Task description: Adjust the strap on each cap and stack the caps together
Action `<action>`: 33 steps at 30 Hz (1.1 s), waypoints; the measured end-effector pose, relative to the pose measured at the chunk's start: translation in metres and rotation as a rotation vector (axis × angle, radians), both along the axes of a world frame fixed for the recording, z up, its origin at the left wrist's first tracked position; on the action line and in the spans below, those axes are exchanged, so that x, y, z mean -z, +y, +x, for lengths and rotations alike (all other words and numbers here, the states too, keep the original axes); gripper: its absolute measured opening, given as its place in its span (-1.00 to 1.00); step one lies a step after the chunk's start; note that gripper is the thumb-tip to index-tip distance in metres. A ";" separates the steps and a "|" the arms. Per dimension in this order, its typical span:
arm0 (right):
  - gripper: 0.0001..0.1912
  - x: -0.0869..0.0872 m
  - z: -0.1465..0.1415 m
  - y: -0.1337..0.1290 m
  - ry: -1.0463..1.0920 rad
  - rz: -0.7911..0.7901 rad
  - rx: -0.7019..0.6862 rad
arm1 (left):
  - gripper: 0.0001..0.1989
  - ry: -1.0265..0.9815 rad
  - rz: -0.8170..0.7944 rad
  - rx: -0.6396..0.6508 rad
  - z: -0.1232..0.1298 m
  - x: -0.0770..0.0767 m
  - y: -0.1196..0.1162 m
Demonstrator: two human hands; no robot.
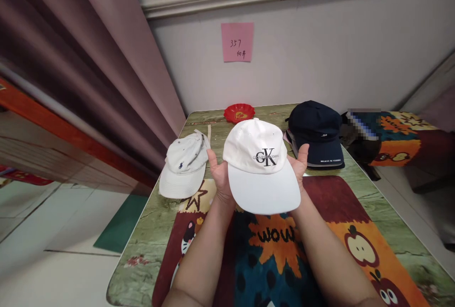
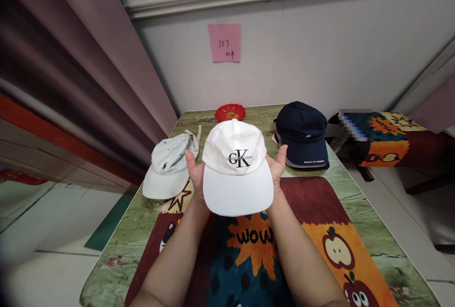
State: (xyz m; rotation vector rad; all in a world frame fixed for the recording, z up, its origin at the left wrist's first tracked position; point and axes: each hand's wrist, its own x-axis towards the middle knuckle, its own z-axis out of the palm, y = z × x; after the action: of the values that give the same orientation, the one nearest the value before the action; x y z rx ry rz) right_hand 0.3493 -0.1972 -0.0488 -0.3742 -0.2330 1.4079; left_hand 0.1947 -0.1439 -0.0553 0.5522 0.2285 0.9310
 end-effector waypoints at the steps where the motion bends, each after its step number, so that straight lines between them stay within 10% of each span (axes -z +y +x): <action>1: -0.09 0.001 0.001 0.001 -0.011 -0.009 -0.008 | -0.03 0.006 -0.006 -0.005 0.001 -0.002 -0.001; 10: -0.40 0.003 0.001 0.012 -0.092 -0.180 -0.345 | -0.28 0.057 -0.103 -0.232 -0.004 -0.012 0.009; 21: -0.70 -0.003 -0.024 0.013 -0.047 -0.259 -0.203 | -0.33 0.021 -0.178 -0.644 -0.033 -0.020 0.036; 27: -0.56 -0.022 -0.002 0.007 -0.112 -0.140 0.080 | -0.20 0.043 -0.203 -0.349 -0.018 -0.010 0.036; 33: -0.64 -0.012 0.087 0.000 -0.311 -0.036 0.599 | -0.32 0.086 -0.227 -0.125 -0.003 0.011 0.033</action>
State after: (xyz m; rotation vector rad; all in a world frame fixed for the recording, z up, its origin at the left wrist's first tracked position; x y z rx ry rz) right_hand 0.4361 -0.1969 -0.0364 -0.6347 -0.3179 0.7619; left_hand 0.1918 -0.1105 -0.0665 0.3716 0.4449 0.9882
